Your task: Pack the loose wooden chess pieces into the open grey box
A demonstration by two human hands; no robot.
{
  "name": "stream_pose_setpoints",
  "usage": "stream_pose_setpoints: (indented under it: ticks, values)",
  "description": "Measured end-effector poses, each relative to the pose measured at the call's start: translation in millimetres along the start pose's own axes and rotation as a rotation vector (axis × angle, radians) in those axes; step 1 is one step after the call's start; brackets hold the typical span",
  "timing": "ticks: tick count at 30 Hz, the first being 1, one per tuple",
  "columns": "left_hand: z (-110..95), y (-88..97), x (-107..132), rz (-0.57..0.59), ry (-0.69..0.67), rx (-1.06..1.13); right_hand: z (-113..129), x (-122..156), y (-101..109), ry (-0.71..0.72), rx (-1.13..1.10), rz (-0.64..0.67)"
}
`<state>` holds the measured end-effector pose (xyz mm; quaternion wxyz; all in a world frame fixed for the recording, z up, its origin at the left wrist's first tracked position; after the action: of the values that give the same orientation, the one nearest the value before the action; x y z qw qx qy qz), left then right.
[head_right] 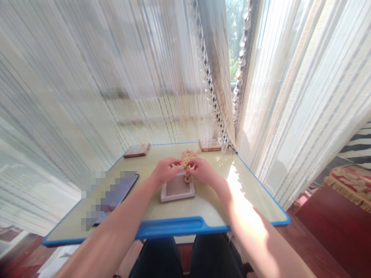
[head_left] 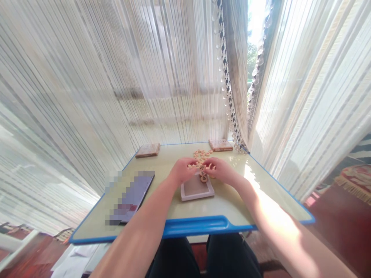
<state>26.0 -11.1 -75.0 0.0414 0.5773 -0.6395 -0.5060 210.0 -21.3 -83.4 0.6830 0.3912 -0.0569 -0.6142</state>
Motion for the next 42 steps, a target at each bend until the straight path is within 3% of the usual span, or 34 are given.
stream_pose_setpoints:
  ticks: [3,9,18,29,42]
  values:
    - [0.9,1.6,-0.8,0.017,-0.05,-0.098,-4.0,-0.5,-1.1,0.071,0.145,-0.013]
    - [-3.8,-3.9,2.0,0.122,-0.138,-0.074,-5.5,0.0,-3.9,0.078,0.207,0.024]
    - [-2.0,-9.2,1.0,0.136,-0.104,-0.077,-2.8,2.3,-4.2,0.104,0.256,0.06]
    - [-0.3,-9.6,1.3,0.125,-0.114,-0.075,-4.0,4.4,-1.3,0.139,0.318,0.013]
    - [-2.1,-8.5,2.4,0.208,-0.144,-0.096,0.4,4.8,-0.3,0.125,0.326,0.018]
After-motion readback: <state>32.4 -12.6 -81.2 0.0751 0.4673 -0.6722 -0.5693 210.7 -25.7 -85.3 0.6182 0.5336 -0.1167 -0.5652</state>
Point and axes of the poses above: each hand's wrist, its own x-axis away from the middle knuckle, its own y-axis out of the back of the hand, z = x × y, the point moved 1 cm from there along -x, towards the middle knuckle, and after that the axes turned 3 degrees about -z, right-handed, at the moved point
